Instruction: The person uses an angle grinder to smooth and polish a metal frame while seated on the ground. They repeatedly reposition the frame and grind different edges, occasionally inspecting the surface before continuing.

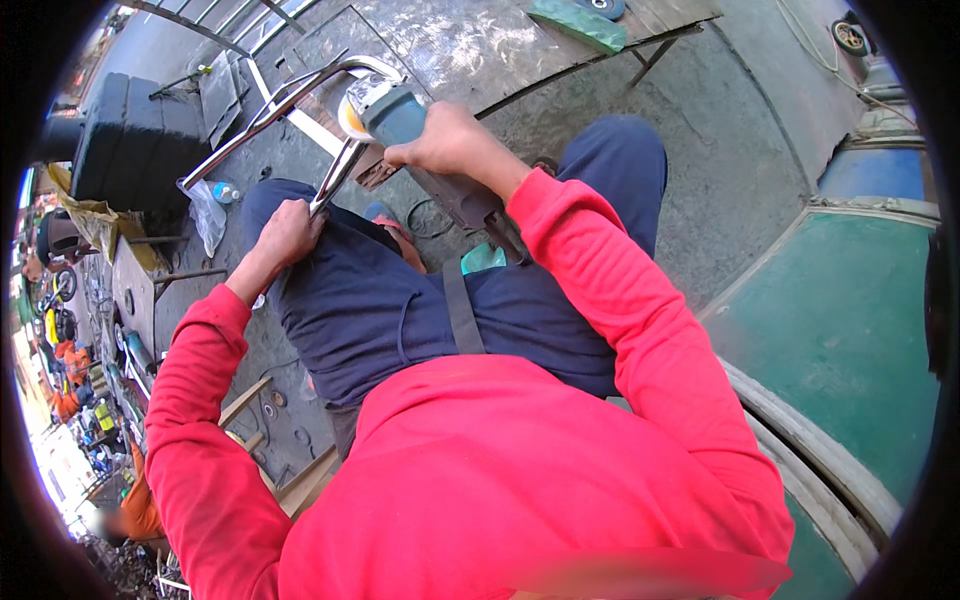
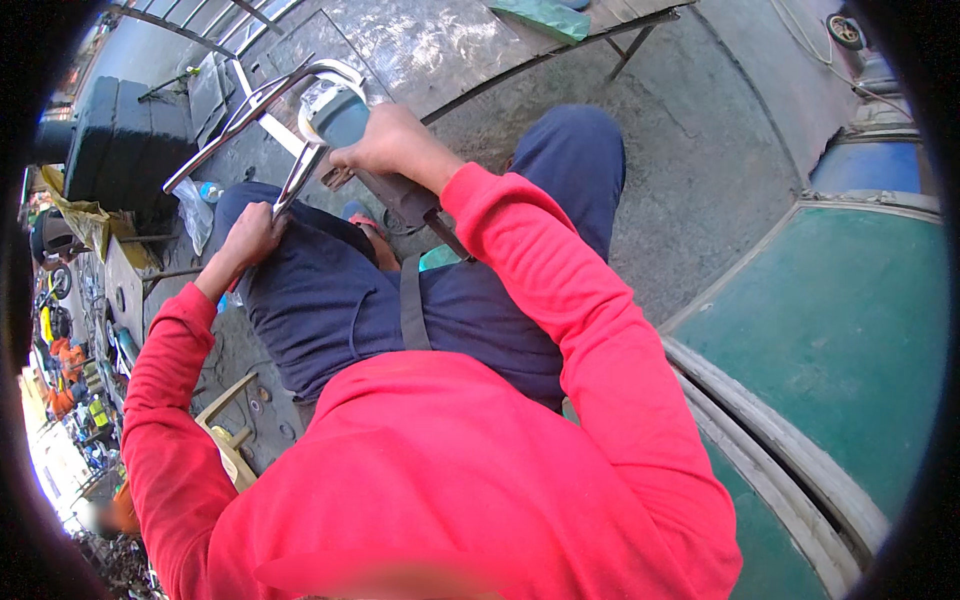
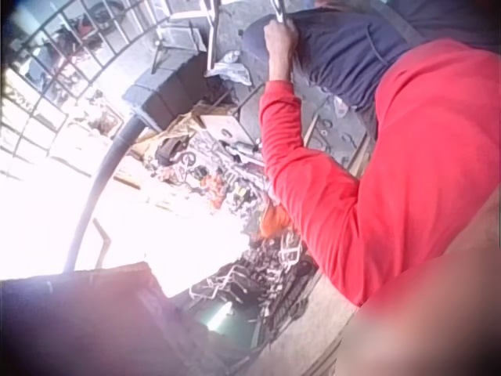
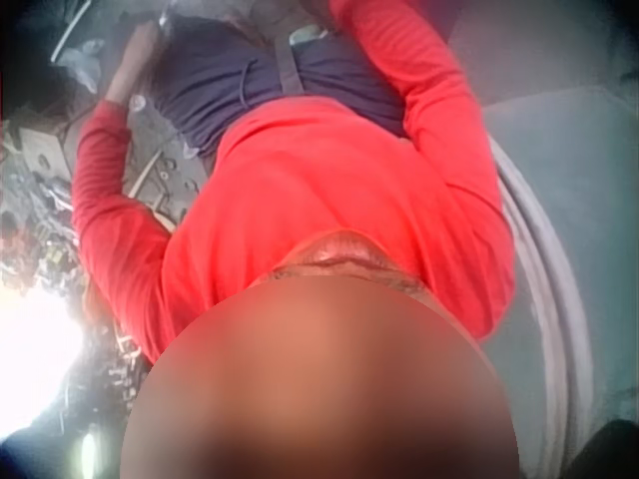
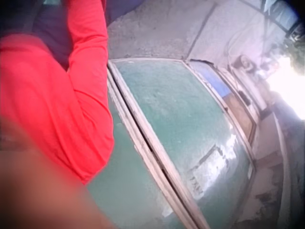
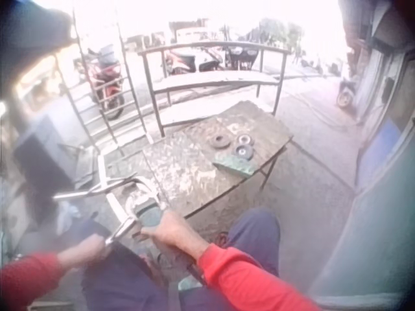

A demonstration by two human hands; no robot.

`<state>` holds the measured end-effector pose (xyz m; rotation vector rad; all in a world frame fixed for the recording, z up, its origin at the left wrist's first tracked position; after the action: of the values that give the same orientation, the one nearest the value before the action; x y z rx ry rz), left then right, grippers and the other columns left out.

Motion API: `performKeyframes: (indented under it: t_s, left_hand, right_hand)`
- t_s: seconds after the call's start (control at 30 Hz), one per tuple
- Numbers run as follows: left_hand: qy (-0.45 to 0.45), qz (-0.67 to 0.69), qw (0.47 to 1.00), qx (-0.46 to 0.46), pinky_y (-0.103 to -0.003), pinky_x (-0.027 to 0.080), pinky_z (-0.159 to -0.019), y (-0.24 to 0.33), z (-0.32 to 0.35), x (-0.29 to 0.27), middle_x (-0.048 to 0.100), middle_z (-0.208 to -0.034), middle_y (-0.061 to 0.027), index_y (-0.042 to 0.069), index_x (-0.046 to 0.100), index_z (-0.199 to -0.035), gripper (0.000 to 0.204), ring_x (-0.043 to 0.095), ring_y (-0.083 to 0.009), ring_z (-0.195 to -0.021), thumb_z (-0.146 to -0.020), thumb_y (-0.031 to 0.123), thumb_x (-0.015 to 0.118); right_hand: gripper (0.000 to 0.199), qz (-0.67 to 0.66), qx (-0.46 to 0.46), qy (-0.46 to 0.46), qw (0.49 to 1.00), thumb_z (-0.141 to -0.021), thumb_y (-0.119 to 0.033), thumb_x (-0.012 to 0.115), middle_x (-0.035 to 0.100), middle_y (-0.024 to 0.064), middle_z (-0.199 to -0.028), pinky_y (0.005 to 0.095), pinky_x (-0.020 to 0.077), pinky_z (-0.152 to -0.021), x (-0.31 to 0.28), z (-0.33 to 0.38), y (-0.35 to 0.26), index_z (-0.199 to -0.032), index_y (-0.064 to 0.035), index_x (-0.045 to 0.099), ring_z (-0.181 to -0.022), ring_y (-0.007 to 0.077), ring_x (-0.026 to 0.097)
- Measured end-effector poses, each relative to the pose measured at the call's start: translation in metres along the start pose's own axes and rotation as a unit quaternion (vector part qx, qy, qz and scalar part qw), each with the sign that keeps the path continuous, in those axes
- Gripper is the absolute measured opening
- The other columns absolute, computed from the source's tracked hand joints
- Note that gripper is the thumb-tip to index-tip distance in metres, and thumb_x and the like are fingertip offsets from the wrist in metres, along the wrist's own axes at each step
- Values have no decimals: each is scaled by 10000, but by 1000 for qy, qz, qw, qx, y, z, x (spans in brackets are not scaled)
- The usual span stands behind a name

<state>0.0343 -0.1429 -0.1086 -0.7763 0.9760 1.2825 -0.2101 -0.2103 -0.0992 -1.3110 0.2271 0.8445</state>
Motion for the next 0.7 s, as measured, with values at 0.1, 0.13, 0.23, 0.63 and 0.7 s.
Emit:
performKeyframes:
  t_s: [0.1, 0.13, 0.23, 0.63, 0.7]
  left_hand:
    - [2, -10, 1000, 4, -502, 513, -719, 0, 1, 1, 623, -816, -319, -100, 629, -789, 412, 628, -461, -801, -894, 297, 592]
    - [7, -21, 1000, 3, -502, 513, -719, 0, 1, 0, 624, -816, -318, -98, 630, -790, 410, 628, -462, -800, -894, 296, 591]
    - [11, -17, 1000, 7, -504, 514, -722, 1, 1, -1, 625, -823, -319, -95, 633, -796, 403, 627, -465, -799, -893, 294, 591]
    - [8, -17, 1000, 4, -508, 511, -733, -1, 0, 1, 630, -838, -313, -85, 631, -815, 388, 630, -462, -817, -887, 295, 597]
    - [4, -22, 1000, -5, -509, 510, -743, -4, -1, 3, 629, -856, -310, -79, 630, -829, 380, 629, -459, -835, -887, 295, 596]
  right_hand:
    - [683, 10, 6, 18, 1000, -588, -529, 764, 680, 265, -902, 376, 543, -748, -2, -6, 3, -873, 87, 687, -834, 354, 686]
    - [675, -4, 13, 28, 1000, -582, -526, 758, 681, 260, -877, 377, 545, -728, -7, -8, 6, -854, 88, 687, -809, 354, 685]
    - [672, -3, 10, 45, 999, -569, -526, 755, 684, 248, -841, 379, 547, -698, -14, -11, 8, -823, 92, 683, -770, 351, 685]
    - [717, 8, 14, 16, 1000, -598, -559, 753, 675, 281, -928, 369, 545, -768, -14, -10, 7, -882, 95, 683, -871, 350, 687]
    - [712, 47, 8, 17, 999, -599, -552, 757, 675, 279, -926, 371, 545, -766, -14, -8, 6, -883, 96, 683, -870, 347, 687]
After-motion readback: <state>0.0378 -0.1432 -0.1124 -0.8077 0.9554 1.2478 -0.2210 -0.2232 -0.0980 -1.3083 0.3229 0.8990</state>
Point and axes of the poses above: each hand's wrist, its own z-axis away from the middle knuckle, its own x-axis out of the palm, y = z × x, the point moved 8 cm from there along -z, towards the middle knuckle
